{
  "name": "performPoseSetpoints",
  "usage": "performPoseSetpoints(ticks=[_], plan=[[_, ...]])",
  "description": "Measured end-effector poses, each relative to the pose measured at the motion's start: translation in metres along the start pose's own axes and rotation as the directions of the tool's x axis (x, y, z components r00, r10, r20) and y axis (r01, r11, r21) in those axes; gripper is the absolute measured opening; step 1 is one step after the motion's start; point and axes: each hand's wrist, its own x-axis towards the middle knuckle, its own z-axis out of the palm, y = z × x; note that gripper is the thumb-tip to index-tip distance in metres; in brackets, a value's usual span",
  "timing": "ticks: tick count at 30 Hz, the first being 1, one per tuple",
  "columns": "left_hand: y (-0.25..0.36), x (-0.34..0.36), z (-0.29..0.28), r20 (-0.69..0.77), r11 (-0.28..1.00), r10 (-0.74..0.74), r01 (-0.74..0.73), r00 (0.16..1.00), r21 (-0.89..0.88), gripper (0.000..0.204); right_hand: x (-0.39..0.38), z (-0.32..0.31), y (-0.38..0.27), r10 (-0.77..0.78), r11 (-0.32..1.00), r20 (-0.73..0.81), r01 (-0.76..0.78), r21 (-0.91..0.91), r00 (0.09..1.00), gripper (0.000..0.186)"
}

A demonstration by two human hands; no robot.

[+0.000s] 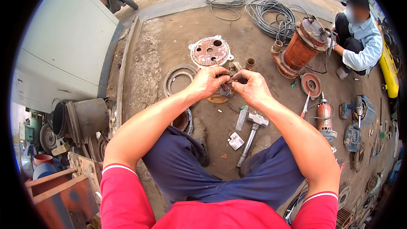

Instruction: The person sits on the ground and repairs a motor by hand. They use pliers to cut wires and manipulate the internal components of the motor casing. Another person is visible in the background working on a separate motor.

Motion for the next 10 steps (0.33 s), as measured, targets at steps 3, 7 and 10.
performPoseSetpoints(ticks=[3,7,10], plan=[[-0.001,-0.003,-0.002,0.053,0.999,0.047,-0.047,0.997,0.002,0.030,0.000,0.003,-0.001,0.002,0.998,-0.036,0.000,0.066,0.999,0.019],[0.007,-0.006,0.000,0.120,0.995,0.087,-0.092,0.989,0.035,0.045,0.000,-0.003,-0.002,0.071,0.990,-0.083,-0.060,0.127,0.994,0.020],[0.016,-0.008,-0.002,0.125,0.986,-0.013,-0.008,0.992,0.168,0.054,0.006,0.003,0.011,-0.010,0.994,-0.067,0.017,0.106,0.998,0.021]])
